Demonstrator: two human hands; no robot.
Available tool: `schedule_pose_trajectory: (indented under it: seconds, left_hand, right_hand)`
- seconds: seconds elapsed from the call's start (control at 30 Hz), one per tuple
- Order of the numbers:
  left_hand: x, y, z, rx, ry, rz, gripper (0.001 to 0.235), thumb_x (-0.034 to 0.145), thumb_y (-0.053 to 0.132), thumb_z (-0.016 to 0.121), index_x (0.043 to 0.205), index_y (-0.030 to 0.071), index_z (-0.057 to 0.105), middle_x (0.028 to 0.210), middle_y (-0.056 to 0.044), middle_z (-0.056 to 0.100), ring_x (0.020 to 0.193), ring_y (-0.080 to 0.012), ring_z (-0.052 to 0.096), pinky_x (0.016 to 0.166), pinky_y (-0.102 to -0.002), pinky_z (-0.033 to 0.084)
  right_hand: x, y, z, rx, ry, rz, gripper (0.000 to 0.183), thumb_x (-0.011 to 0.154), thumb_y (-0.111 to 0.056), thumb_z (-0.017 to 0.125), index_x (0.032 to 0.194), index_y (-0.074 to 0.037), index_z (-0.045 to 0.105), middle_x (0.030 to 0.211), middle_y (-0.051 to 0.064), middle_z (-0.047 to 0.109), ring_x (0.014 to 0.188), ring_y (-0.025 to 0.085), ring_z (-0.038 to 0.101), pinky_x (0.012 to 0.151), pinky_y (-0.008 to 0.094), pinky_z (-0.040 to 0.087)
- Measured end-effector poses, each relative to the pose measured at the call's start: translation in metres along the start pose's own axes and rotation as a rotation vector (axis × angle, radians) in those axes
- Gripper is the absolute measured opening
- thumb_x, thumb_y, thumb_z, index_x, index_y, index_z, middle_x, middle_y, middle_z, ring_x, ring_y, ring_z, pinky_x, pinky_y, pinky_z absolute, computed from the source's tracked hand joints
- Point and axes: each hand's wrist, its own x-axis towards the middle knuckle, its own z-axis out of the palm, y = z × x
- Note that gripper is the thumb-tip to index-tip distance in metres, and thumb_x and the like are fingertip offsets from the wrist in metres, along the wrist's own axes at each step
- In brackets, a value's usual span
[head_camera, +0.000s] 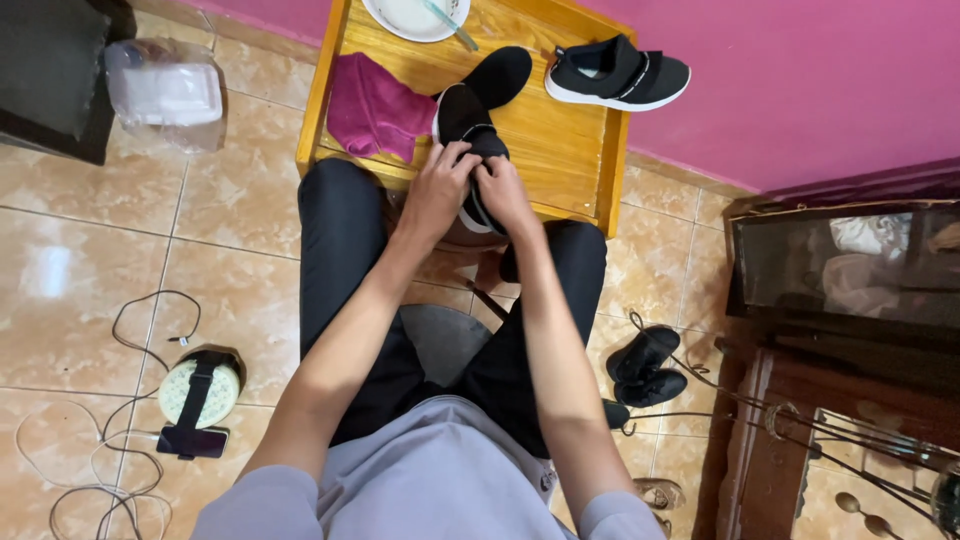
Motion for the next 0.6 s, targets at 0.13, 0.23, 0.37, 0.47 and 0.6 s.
schedule_pose_trajectory:
  seconds: [0.13, 0.23, 0.37, 0.47, 0.6]
  left_hand:
    - [0.004, 0.009, -0.015, -0.061, -0.030, -0.035, 0.023, 0.092, 0.006, 0.065, 0.111, 0.018, 0.064, 0.120, -0.001, 0.056, 0.107, -0.0233, 0.060, 0.084, -0.032, 0.061]
    - [0.006, 0.016, -0.021, -0.095, -0.088, -0.030, 0.021, 0.092, 0.003, 0.067, 0.109, 0.016, 0.064, 0.119, -0.001, 0.055, 0.106, -0.0219, 0.061, 0.079, -0.031, 0.064]
    - [0.008, 0.014, -0.018, -0.069, -0.103, -0.047, 0.015, 0.089, 0.004, 0.069, 0.098, 0.016, 0.065, 0.115, 0.001, 0.054, 0.100, -0.0195, 0.061, 0.069, -0.032, 0.063]
    - [0.004, 0.015, -0.020, -0.062, -0.122, -0.042, 0.015, 0.089, 0.004, 0.069, 0.096, 0.015, 0.064, 0.117, 0.000, 0.054, 0.100, -0.0211, 0.062, 0.067, -0.034, 0.064]
    - [0.006, 0.016, -0.029, -0.052, -0.110, -0.015, 0.014, 0.089, 0.002, 0.068, 0.095, 0.013, 0.062, 0.123, -0.002, 0.054, 0.101, -0.0224, 0.063, 0.068, -0.034, 0.065]
  right_hand:
    - [-0.037, -0.061, -0.056, -0.036, -0.168, -0.002, 0.035, 0.097, -0.029, 0.060, 0.120, -0.004, 0.073, 0.116, 0.028, 0.071, 0.120, 0.049, 0.060, 0.100, 0.058, 0.049]
    - [-0.033, -0.048, -0.062, -0.183, -0.261, 0.076, 0.031, 0.089, -0.024, 0.069, 0.117, -0.012, 0.077, 0.115, 0.024, 0.073, 0.118, 0.047, 0.064, 0.100, 0.056, 0.051]
    - [-0.025, -0.021, -0.037, -0.148, -0.006, 0.110, 0.024, 0.085, -0.023, 0.067, 0.103, -0.024, 0.082, 0.097, 0.013, 0.077, 0.105, 0.037, 0.071, 0.092, 0.049, 0.056]
    - [-0.040, -0.027, -0.026, -0.015, 0.087, 0.069, 0.029, 0.084, -0.011, 0.062, 0.106, -0.009, 0.081, 0.097, 0.019, 0.077, 0.105, 0.040, 0.071, 0.094, 0.049, 0.055]
    - [-0.038, -0.030, -0.025, -0.015, 0.082, 0.053, 0.032, 0.087, -0.007, 0.058, 0.112, -0.004, 0.078, 0.104, 0.021, 0.077, 0.111, 0.042, 0.068, 0.098, 0.053, 0.053]
